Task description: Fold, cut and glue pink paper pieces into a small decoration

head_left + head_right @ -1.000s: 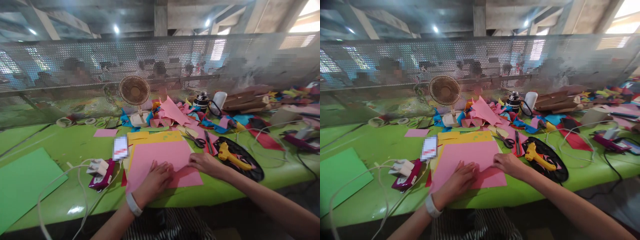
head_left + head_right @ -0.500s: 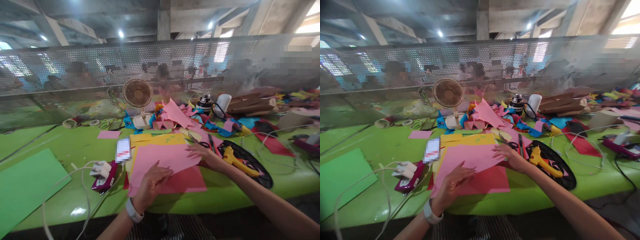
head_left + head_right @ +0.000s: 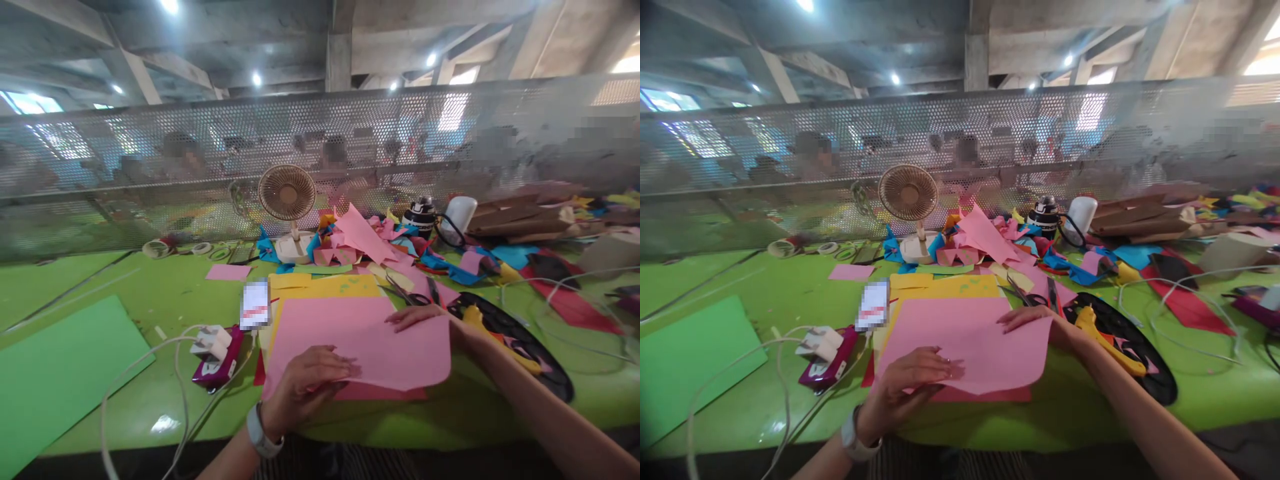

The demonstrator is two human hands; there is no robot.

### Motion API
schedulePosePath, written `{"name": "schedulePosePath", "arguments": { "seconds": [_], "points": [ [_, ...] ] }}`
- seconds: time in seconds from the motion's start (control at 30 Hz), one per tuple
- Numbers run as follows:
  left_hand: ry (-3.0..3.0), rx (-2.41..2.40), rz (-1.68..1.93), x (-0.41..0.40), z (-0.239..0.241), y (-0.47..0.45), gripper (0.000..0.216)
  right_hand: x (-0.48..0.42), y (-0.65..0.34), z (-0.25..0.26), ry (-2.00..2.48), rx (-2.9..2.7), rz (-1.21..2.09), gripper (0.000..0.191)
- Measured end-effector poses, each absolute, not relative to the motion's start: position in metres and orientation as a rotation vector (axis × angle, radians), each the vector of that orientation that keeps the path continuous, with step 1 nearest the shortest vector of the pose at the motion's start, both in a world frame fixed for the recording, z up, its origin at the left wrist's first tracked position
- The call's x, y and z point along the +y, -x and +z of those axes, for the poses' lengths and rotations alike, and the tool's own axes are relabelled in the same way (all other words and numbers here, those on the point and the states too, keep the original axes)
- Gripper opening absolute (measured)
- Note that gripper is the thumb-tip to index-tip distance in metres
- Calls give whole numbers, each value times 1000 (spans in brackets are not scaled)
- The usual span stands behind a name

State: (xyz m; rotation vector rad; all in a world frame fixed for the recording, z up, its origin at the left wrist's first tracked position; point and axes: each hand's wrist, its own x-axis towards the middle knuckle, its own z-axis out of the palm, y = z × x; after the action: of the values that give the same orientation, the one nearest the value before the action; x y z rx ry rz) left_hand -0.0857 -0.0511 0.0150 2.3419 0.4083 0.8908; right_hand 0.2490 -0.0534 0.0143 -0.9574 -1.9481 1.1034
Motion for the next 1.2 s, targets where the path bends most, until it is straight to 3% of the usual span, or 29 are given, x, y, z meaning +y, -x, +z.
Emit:
{"name": "schedulePosePath", "arguments": {
  "seconds": [0.07, 0.17, 0.27, 0.4, 0.6, 0.7, 0.8, 0.9, 1.0, 1.1, 1.2],
  "points": [
    [-2391, 458, 867, -43, 10, 92, 25, -57, -246, 18, 941, -1965, 1052, 69],
    [-2450, 539, 846, -30, 3, 108, 25, -62, -242, 21, 997, -2022, 976, 48],
    [-2331, 731, 754, -24, 2, 120, 20, -62, -229, 11, 1142, -1979, 1102, 33],
    [-2136, 1031, 646, -23, 3, 124, 22, -49, -208, -15, 1370, -1704, 1129, 40],
    [-2451, 1362, 1129, -22, 13, 109, 56, -27, -196, -32, 1494, -1476, 1057, 43],
    [-2906, 991, 790, -28, 22, 89, 52, -22, -196, -34, 1468, -1522, 1022, 41],
    [-3022, 777, 477, -32, 19, 68, 64, -20, -197, -37, 1432, -1594, 985, 37],
    [-2969, 734, 329, -29, 6, 58, 70, -22, -198, -35, 1581, -1674, 756, 33],
    [-2879, 784, 226, -24, -5, 58, 76, -28, -195, -28, 1751, -1730, 231, 42],
    [-2818, 829, 189, -22, -13, 61, 77, -37, -186, -24, 1564, -1964, -150, 49],
    [-2801, 844, 193, -22, -16, 61, 80, -45, -174, -30, 1323, -2270, -195, 48]
  ]
}}
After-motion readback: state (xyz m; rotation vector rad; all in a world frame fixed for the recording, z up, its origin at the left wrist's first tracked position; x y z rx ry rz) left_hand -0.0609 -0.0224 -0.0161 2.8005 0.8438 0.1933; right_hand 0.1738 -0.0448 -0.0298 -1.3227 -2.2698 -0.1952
